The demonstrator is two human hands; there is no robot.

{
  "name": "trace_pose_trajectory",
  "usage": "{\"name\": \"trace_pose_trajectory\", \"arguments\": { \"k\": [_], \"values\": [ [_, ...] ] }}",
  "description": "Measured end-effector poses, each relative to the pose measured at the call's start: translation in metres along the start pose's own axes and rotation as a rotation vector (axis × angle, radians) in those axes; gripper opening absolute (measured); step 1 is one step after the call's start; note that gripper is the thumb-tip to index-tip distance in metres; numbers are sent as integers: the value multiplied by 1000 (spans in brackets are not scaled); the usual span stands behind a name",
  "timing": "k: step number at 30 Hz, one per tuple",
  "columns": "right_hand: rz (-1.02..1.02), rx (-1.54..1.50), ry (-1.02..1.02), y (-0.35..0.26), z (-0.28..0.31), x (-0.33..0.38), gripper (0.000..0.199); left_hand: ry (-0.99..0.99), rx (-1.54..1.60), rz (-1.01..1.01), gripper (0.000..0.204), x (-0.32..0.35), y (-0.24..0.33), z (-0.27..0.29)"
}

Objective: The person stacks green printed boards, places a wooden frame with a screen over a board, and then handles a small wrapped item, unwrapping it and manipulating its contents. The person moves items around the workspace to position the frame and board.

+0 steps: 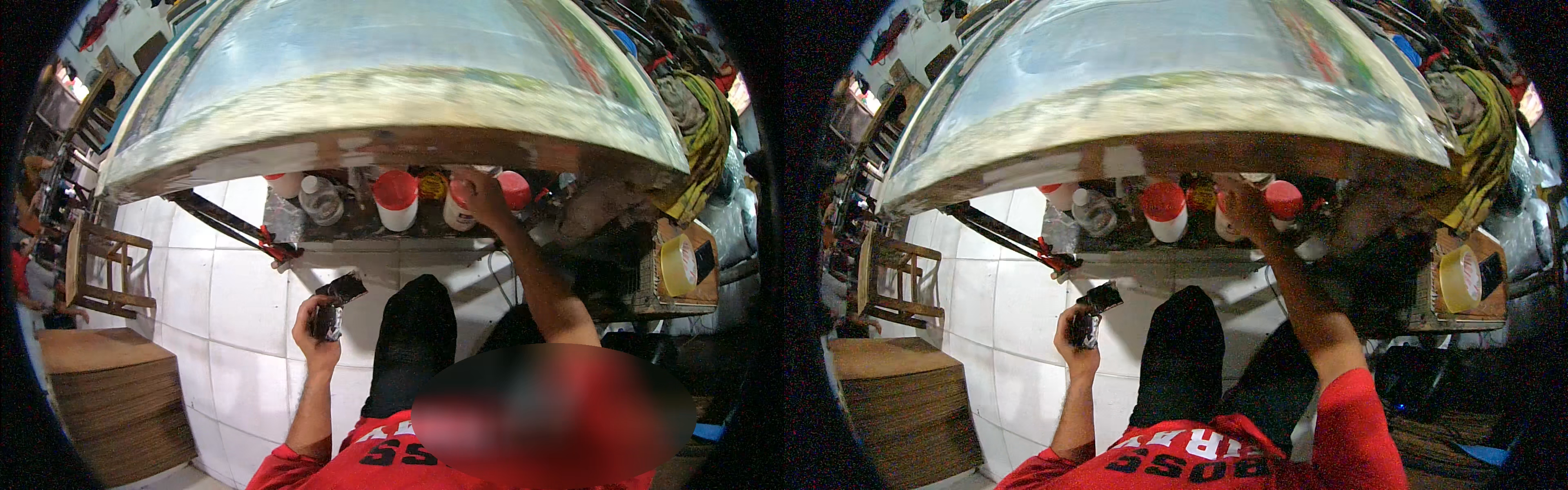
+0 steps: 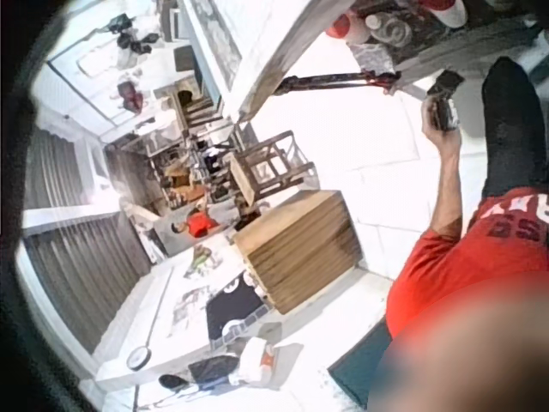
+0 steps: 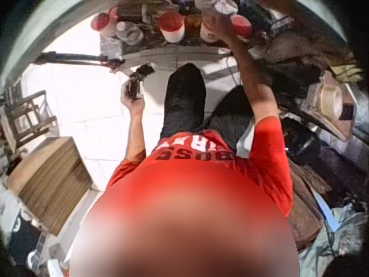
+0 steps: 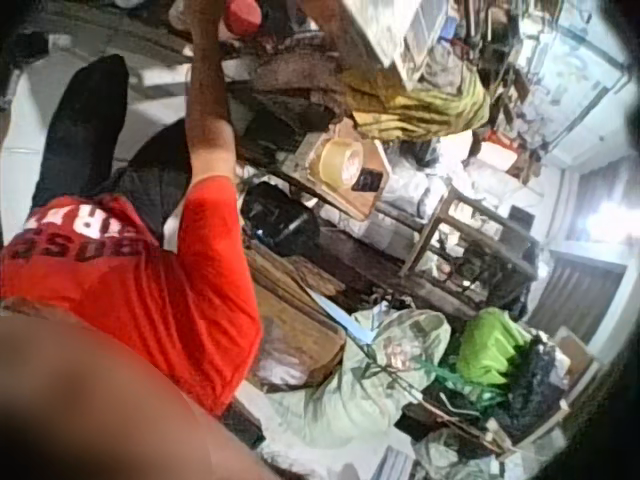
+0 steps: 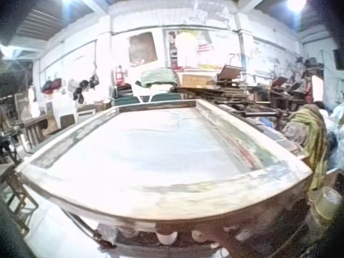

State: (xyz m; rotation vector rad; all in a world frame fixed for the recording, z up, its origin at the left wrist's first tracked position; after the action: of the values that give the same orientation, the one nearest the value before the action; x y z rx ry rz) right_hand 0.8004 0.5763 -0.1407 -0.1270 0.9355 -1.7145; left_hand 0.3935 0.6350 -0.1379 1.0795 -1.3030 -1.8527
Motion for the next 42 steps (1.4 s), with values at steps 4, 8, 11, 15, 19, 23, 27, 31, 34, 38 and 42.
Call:
{"name": "trace_pose_trajectory", "arguments": {
  "k": [4, 8, 11, 15, 19, 23, 27, 31, 34, 38, 42],
  "values": [
    [-175, 619, -151, 22, -25, -24, 30, 101, -5, 3, 30, 6, 2, 42],
    [-265, 574, -218, 37, -40, -52, 30, 327, -123, 67, 30, 31, -3, 79],
    [-352, 629, -286, 45, -52, -76, 30, 499, -363, 137, 31, 67, -3, 107],
    [-459, 696, -361, 52, -65, -101, 30, 719, -359, 382, 29, 123, 3, 137],
    [-512, 711, -398, 55, -67, -106, 31, 837, -365, 302, 26, 147, 8, 138],
    [-502, 697, -362, 55, -62, -99, 31, 751, -323, 322, 25, 120, -1, 132],
    [-444, 605, -277, 51, -54, -90, 32, 573, -281, 180, 27, 48, -17, 111],
    [-384, 355, -110, 32, -36, -72, 33, 397, 62, 26, 26, -23, -8, 67],
    [-393, -1, 22, 2, -16, -51, 33, 228, 33, -109, 24, -49, 20, 39],
    [-450, -532, 80, -59, 14, -17, 34, 134, 101, -158, 26, -63, 48, 11],
    [-321, -812, -122, -145, 26, 5, 35, 49, 72, -274, 30, -69, 60, -2]
  ]
}}
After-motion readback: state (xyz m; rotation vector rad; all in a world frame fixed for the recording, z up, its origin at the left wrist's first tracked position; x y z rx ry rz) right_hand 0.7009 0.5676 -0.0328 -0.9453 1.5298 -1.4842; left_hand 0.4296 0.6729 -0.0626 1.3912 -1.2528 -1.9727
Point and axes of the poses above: each hand's wrist, its own x-axis away from the middle knuckle, its own z-axis out of the back of the hand, y = z × x, the point moved 1 cm from there along -x, towards the middle knuckle, and after that the axes turned 8 degrees about -y, right-handed, at the moved point
